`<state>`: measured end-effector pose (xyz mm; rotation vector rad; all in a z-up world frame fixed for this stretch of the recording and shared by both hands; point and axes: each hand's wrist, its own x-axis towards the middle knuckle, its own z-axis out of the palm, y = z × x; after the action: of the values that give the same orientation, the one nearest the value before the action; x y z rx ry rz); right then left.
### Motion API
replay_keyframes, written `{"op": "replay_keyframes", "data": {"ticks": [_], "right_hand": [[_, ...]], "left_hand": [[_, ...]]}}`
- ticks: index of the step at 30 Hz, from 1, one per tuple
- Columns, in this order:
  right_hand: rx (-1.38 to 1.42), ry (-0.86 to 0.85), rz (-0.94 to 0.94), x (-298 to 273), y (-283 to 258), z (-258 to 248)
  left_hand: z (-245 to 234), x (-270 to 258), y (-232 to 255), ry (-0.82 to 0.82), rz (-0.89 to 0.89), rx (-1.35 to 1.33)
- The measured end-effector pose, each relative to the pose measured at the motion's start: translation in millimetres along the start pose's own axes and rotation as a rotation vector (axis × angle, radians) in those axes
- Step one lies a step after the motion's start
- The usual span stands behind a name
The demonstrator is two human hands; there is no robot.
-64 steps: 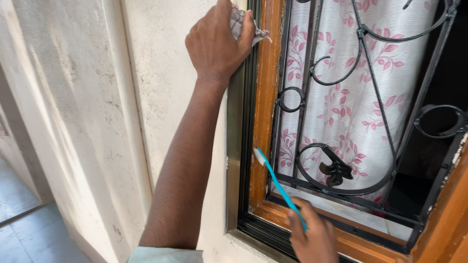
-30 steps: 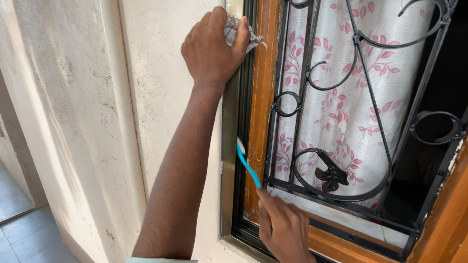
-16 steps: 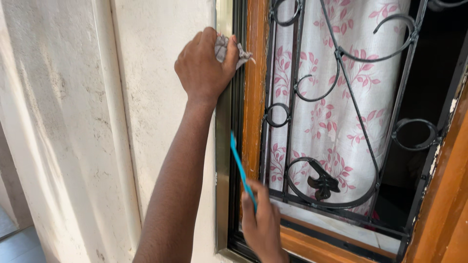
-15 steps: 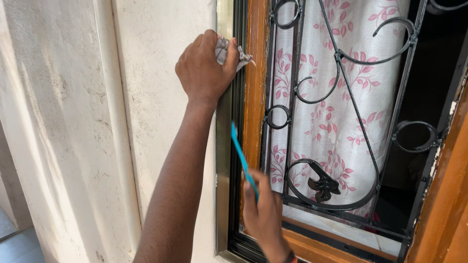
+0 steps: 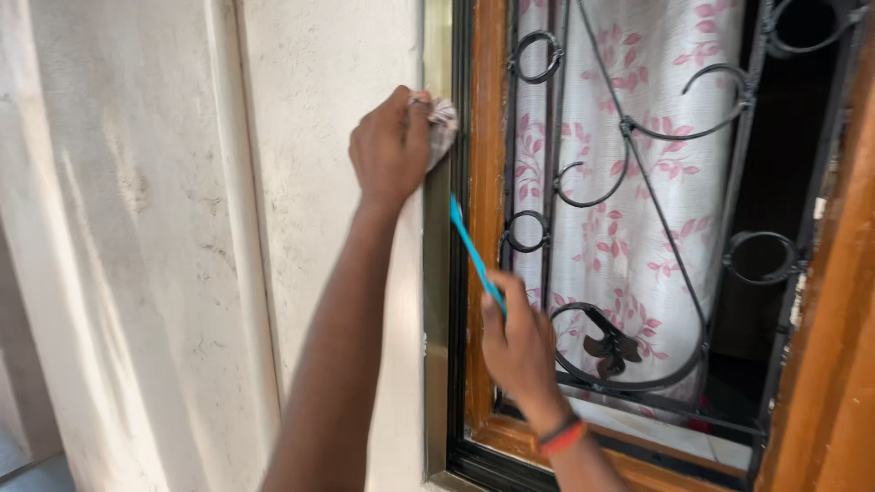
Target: The person cleans a window frame and grille using a cloth and a toothbrush. They wipe the metal grille and frame, then use the toothbrush to scrub the frame edges before wiping again.
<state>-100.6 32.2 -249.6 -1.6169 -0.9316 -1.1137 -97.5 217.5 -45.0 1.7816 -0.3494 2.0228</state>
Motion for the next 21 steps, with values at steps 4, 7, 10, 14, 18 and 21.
{"op": "replay_keyframes", "data": {"ticks": [4, 7, 10, 14, 18, 21], "right_hand": [[-0.028, 0.017, 0.042, 43.5, -12.2, -5.4], [0.024, -0.027, 0.102, 21.8, -16.7, -1.0], [0.084, 0.038, -0.119, 26.6, -7.2, 4.1], [0.012, 0.147, -0.17, 89.3, -6.0, 12.9], [-0.036, 0.033, -0.098, 115.7, -5.3, -4.9], [-0.092, 0.02, -0.171, 117.8, -2.4, -16.6]], "left_hand": [[-43.8, -11.1, -0.4, -0.224, -0.172, -0.46], [-74.3, -57.4, 18.7, -0.333, -0.213, -0.527], [-85.5, -155.5, 53.9, -0.67, -0.001, -0.541], [-53.4, -242.6, 102.3, -0.928, 0.038, -0.489], [-27.2, -275.8, 128.3, -0.92, 0.056, -0.391], [-22.4, -288.0, 147.1, -0.864, 0.04, -0.321]]}}
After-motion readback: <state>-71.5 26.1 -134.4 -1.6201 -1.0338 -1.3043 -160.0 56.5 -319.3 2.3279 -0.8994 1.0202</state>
